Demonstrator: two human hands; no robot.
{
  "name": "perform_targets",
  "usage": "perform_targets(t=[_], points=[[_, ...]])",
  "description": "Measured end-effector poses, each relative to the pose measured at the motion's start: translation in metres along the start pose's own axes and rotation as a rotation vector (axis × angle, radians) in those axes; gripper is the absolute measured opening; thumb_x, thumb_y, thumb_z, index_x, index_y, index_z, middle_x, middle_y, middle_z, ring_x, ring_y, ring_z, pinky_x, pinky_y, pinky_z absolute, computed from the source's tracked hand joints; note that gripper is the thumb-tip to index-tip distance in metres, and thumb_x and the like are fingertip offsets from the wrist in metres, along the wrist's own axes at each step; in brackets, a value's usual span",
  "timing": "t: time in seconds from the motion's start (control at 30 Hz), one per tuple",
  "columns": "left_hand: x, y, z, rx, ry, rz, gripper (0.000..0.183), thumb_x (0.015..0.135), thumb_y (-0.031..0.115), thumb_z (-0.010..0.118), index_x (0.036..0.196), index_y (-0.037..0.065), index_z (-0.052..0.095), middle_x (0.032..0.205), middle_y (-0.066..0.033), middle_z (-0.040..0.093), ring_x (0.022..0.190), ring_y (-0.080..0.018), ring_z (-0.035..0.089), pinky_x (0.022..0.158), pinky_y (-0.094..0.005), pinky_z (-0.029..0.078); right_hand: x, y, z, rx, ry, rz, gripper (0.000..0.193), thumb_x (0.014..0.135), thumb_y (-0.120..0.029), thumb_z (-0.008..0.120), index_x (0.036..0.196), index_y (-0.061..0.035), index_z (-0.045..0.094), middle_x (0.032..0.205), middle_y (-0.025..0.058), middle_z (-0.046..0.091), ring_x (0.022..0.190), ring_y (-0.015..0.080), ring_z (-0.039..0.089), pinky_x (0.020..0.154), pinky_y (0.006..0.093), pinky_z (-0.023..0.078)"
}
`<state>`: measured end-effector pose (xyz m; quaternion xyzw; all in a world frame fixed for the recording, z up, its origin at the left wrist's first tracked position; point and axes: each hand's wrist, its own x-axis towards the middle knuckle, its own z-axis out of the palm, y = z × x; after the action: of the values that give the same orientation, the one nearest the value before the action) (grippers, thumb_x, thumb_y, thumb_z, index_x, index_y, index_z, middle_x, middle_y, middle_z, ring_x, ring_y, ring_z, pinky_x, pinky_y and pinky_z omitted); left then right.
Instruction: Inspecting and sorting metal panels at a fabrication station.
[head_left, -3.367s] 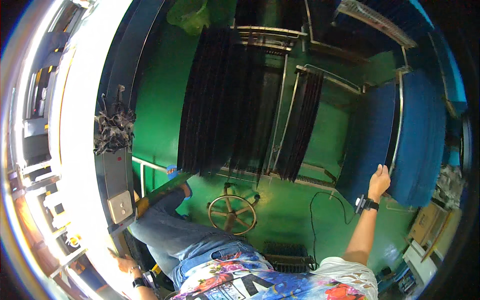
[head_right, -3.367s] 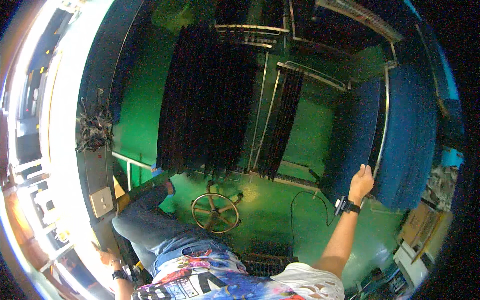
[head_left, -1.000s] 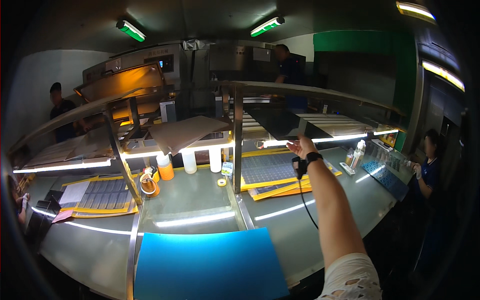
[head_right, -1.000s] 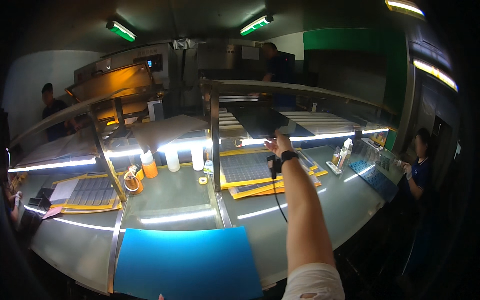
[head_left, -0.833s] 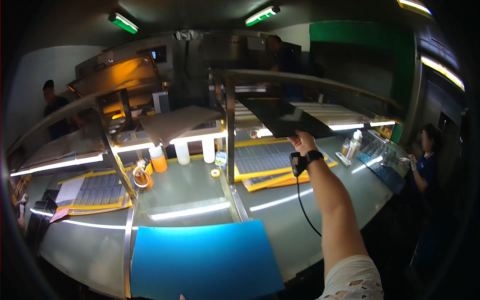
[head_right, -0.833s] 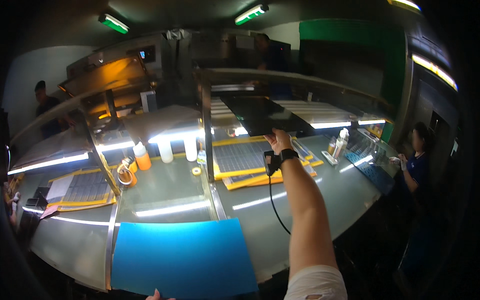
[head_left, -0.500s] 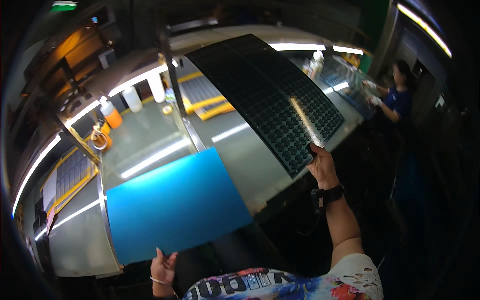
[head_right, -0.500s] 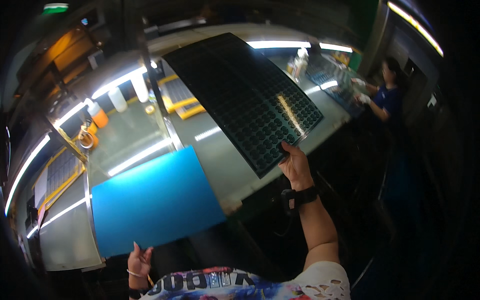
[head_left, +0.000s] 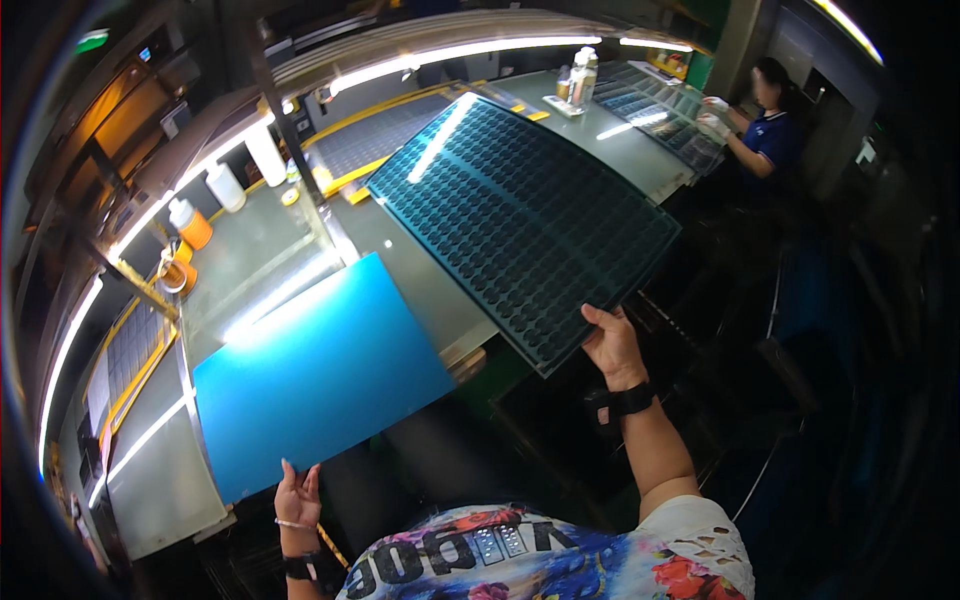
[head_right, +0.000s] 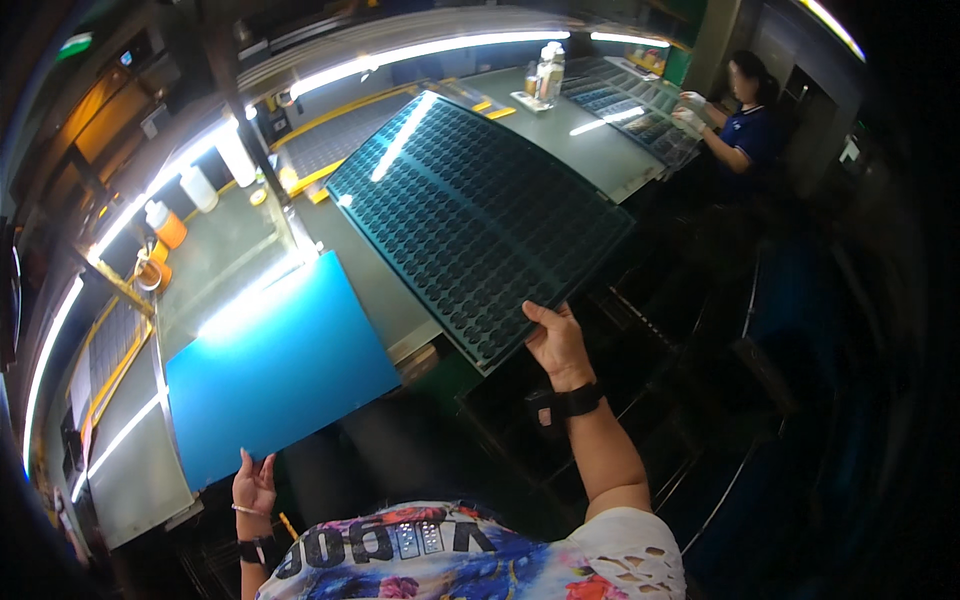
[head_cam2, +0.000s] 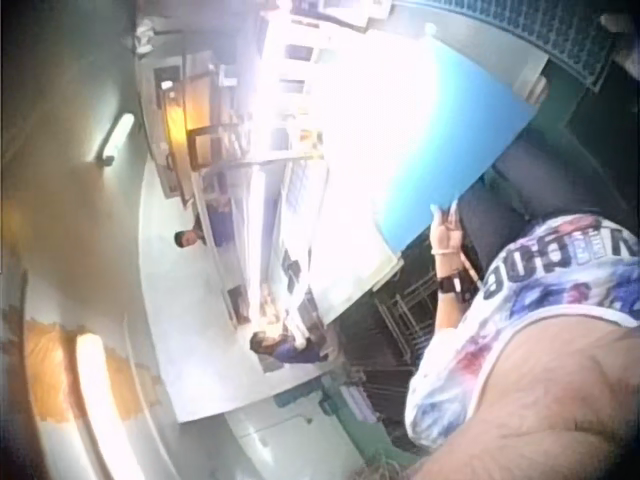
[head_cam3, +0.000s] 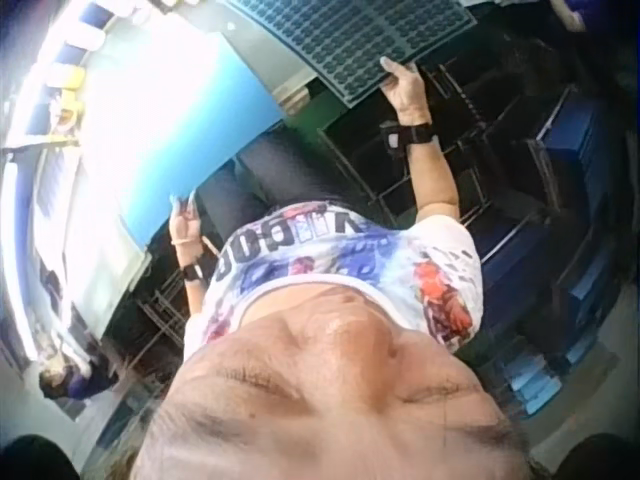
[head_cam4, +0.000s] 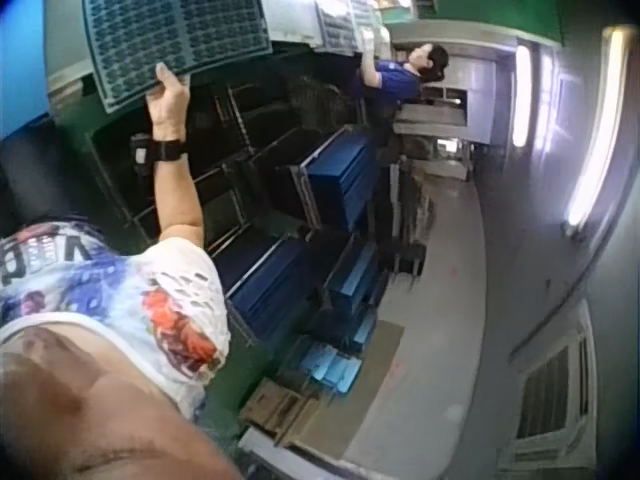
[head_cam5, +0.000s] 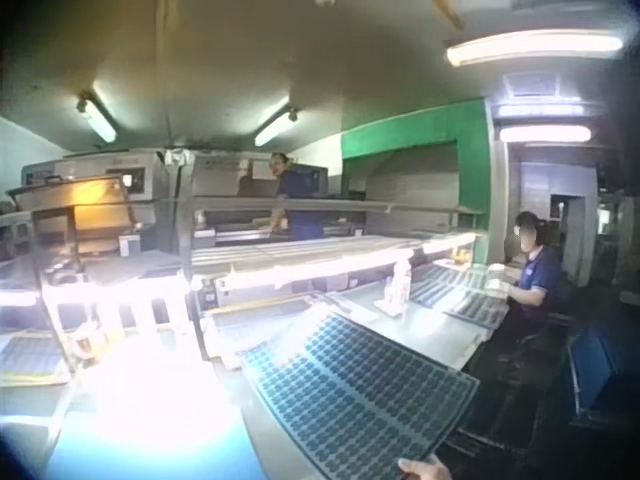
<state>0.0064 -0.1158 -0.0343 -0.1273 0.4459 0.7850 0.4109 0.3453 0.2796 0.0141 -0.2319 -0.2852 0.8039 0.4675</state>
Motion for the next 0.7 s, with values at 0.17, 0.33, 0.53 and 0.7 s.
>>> perform_targets(t=[0.17, 0.33, 0.53, 0.7], points=[[0.000, -0.002, -0.002, 0.019, 0.103, 0.056, 0.030, 0.092, 0.028, 0.049, 0.105, 0.002, 0.054, 0.094, -0.0125, 0.063, 0.079, -0.0233, 0.065, 0.067, -0.0245, 0.058, -0.007, -0.012, 0.012, 0.033, 0.002, -0.083, 0.029, 0.080, 0.004, 0.056, 0.107, -0.0052, 0.056, 0.104, 0.0068, 0.060, 0.096, 0.0208, 0.059, 0.083, 0.0356, 0.050], [0.001, -0.002, -0.013, -0.003, 0.112, 0.069, 0.030, 0.091, 0.028, 0.051, 0.104, 0.000, 0.054, 0.094, -0.0140, 0.063, 0.080, -0.0237, 0.065, 0.067, -0.0243, 0.057, -0.004, -0.046, 0.025, -0.866, 0.015, -0.518, 0.011, 0.081, -0.002, 0.058, 0.090, -0.0032, 0.064, 0.087, 0.0009, 0.064, 0.079, 0.0118, 0.060, 0.073, 0.0257, 0.045], [0.011, -0.002, -0.008, 0.062, 0.067, -0.031, 0.036, 0.092, 0.030, 0.050, 0.106, -0.002, 0.052, 0.094, -0.0183, 0.062, 0.082, -0.0248, 0.064, 0.066, -0.0257, 0.057, 0.037, -0.029, -0.013, -1.929, -0.432, -0.956, 0.050, 0.076, 0.011, 0.040, 0.117, -0.0124, 0.059, 0.127, 0.0069, 0.051, 0.123, 0.0335, 0.040, 0.104, 0.0425, 0.031], [0.000, 0.001, -0.001, 0.108, 0.114, -0.021, 0.042, 0.091, 0.035, 0.048, 0.107, -0.004, 0.052, 0.093, -0.0193, 0.062, 0.084, -0.0265, 0.064, 0.066, -0.0267, 0.057, 0.054, -0.006, -0.026, -2.053, -0.619, -0.705, 0.057, 0.074, 0.009, 0.041, 0.125, -0.0140, 0.051, 0.136, 0.0083, 0.041, 0.130, 0.0346, 0.029, 0.106, 0.0500, 0.022]])
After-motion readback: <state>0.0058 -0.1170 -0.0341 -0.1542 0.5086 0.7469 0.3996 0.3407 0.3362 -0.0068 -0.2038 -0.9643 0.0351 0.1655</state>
